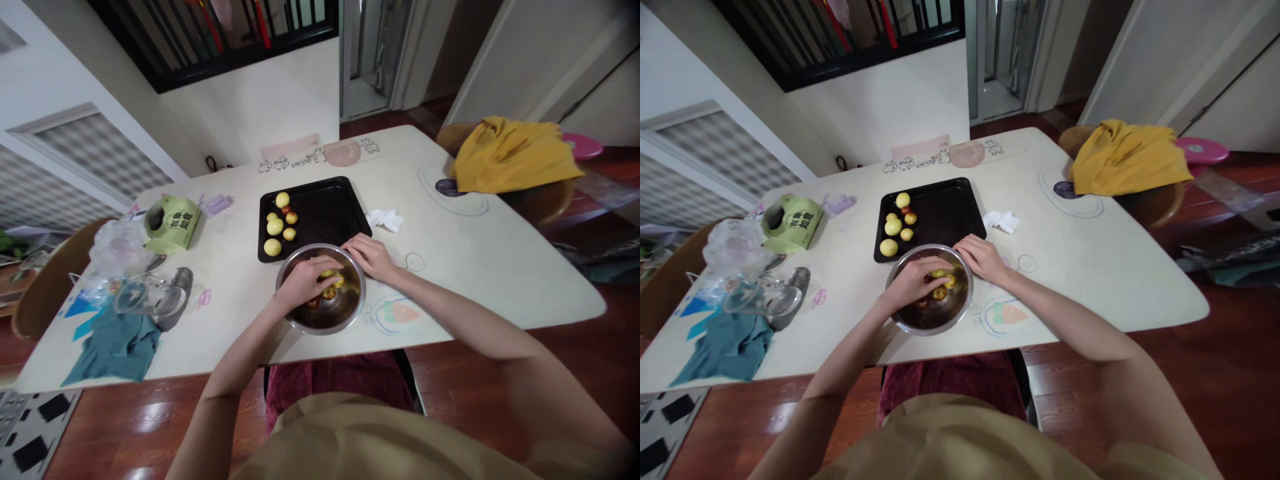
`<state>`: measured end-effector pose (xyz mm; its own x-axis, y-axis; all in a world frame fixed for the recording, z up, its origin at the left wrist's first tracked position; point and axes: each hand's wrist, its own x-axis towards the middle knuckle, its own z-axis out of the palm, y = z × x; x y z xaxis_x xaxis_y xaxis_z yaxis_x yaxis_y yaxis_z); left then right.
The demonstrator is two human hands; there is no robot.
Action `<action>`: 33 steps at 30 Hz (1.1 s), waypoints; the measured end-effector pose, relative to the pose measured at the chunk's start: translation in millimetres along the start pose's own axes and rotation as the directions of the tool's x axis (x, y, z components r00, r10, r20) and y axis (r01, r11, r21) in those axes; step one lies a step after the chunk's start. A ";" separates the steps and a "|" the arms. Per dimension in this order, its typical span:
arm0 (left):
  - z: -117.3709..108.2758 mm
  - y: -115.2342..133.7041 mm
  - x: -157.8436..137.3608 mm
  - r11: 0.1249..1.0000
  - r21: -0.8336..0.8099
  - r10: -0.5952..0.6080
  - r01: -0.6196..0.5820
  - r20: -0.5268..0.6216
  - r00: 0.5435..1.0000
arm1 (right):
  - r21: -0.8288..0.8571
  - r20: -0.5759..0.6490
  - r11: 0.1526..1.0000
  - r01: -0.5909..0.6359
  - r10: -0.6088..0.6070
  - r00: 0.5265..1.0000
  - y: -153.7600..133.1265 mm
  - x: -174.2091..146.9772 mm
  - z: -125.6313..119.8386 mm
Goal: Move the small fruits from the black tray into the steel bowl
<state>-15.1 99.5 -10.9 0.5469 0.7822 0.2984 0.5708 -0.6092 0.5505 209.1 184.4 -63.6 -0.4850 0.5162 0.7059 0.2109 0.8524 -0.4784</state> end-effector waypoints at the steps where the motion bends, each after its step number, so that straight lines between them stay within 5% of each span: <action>1: -2.4 -1.4 0.4 1.000 0.000 0.001 -0.001 -0.042 0.999 | 0.001 0.000 1.000 -0.001 0.001 1.000 0.2 -0.3 0.0; 9: -35.0 -52.9 -4.2 0.940 0.246 -0.140 0.236 -0.351 0.926 | 0.002 -0.008 1.000 0.017 -0.017 1.000 1.3 -0.9 0.7; 14: -48.3 -89.2 -8.2 0.856 0.401 -0.229 0.327 -0.274 0.934 | 0.009 -0.003 1.000 0.006 -0.006 1.000 1.4 -1.0 1.7; 20: -39.5 -112.8 -5.6 0.809 0.460 -0.311 0.366 -0.194 0.930 | 0.004 -0.011 1.000 0.020 -0.020 1.000 0.5 0.3 1.3; 27: -40.8 -108.5 -0.9 0.789 0.478 -0.363 0.386 -0.144 0.921 | 0.003 -0.021 1.000 0.023 -0.023 1.000 0.4 0.2 1.5; 33: -42.9 -98.7 -3.1 0.812 0.416 -0.347 0.409 -0.220 0.912 | 0.008 -0.016 1.000 0.015 -0.015 1.000 0.9 -0.7 1.6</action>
<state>-99.4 162.8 -32.7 0.1664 0.9532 0.2525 0.9421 -0.2293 0.2445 208.2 184.7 -65.4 -0.4742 0.5044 0.7216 0.1967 0.8596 -0.4716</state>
